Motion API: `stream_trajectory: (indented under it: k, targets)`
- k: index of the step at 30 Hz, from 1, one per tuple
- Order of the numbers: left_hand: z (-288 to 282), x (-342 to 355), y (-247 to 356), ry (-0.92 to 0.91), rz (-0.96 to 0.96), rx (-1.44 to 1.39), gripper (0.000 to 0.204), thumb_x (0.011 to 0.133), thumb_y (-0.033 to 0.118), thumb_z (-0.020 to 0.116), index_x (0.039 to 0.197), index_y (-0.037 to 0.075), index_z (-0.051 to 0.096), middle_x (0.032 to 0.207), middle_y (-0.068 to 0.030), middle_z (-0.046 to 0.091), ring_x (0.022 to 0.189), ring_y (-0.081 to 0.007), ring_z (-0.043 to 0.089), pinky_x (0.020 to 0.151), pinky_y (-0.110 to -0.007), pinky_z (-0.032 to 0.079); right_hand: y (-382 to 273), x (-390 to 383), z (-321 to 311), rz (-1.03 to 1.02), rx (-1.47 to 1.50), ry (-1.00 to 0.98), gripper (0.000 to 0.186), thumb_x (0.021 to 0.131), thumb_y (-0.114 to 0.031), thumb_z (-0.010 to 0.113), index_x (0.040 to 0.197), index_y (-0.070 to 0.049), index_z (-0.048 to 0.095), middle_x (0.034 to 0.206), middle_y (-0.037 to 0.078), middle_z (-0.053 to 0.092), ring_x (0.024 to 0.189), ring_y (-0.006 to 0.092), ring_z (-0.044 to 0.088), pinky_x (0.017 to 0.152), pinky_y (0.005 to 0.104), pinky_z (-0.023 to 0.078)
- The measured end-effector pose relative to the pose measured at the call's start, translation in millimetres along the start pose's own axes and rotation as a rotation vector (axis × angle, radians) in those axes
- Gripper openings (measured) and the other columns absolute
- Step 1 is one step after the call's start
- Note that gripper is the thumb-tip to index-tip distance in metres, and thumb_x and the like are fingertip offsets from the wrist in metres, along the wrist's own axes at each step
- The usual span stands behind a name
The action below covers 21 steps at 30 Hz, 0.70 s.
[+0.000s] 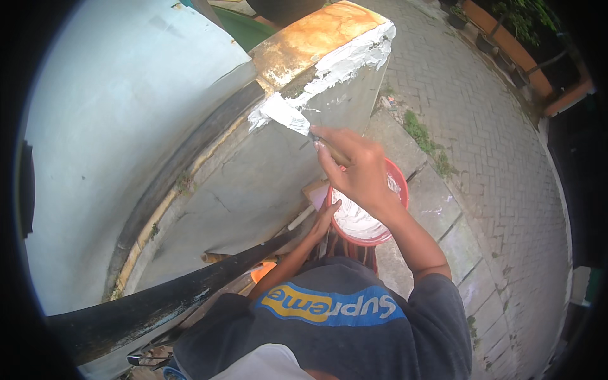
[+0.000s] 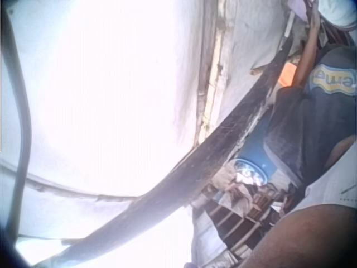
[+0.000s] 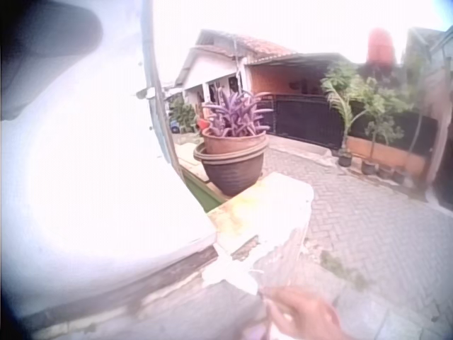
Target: The person mixes a white paste in a red bowl with a putty knife, then carries the bowl to a concrete wall and applies the paste to the wall surface, smoothing it with the putty knife.
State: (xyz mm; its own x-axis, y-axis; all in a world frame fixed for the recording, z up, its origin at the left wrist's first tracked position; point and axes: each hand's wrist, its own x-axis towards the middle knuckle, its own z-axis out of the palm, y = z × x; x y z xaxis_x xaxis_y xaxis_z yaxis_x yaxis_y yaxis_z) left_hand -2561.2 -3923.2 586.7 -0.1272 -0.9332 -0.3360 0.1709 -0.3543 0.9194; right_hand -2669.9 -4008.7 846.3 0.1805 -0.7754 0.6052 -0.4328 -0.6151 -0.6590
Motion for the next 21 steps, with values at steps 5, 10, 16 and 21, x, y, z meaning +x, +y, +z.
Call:
stream_trajectory:
  k: [5, 10, 16, 21]
  targets:
    - [1.1, -4.6, 6.4, 0.013, -0.085, -0.003, 0.08, 0.092, 0.048, 0.062, 0.149, -0.001, 0.035, 0.144, -0.0201, 0.047, 0.133, -0.029, 0.046, 0.112, -0.039, 0.034, -3.7, 4.4, -4.9, 0.04, -0.067, 0.009, 0.024, 0.085, 0.0, 0.069, 0.108, -0.003, 0.074, 0.084, 0.013, 0.071, 0.066, 0.0171, 0.067, 0.06, 0.0274, 0.051]
    - [-1.1, 3.8, 8.5, 0.008, -0.066, 0.035, 0.083, 0.091, 0.052, 0.061, 0.149, -0.002, 0.034, 0.144, -0.0215, 0.046, 0.133, -0.0304, 0.045, 0.112, -0.04, 0.034, 12.8, 19.2, 0.4, -0.048, -0.121, 0.028, 0.024, 0.083, 0.0, 0.071, 0.107, -0.005, 0.075, 0.088, 0.011, 0.073, 0.068, 0.0199, 0.068, 0.063, 0.028, 0.053]
    - [-2.6, 5.5, 4.8, 0.009, -0.076, 0.005, 0.086, 0.091, 0.054, 0.061, 0.15, -0.002, 0.033, 0.145, -0.0226, 0.045, 0.134, -0.0318, 0.045, 0.112, -0.04, 0.033, 21.6, 24.7, -5.6, -0.081, -0.12, 0.09, 0.025, 0.083, 0.001, 0.069, 0.107, -0.003, 0.074, 0.092, 0.011, 0.073, 0.073, 0.0192, 0.069, 0.067, 0.0272, 0.054]
    - [-11.1, 13.2, -11.4, 0.019, -0.051, 0.007, 0.085, 0.091, 0.054, 0.061, 0.15, -0.001, 0.034, 0.144, -0.0225, 0.046, 0.133, -0.0314, 0.046, 0.112, -0.039, 0.034, 7.3, 12.2, -17.4, 0.04, 0.037, -0.032, 0.022, 0.083, -0.002, 0.07, 0.104, -0.006, 0.075, 0.089, 0.011, 0.071, 0.072, 0.022, 0.07, 0.063, 0.0313, 0.054]
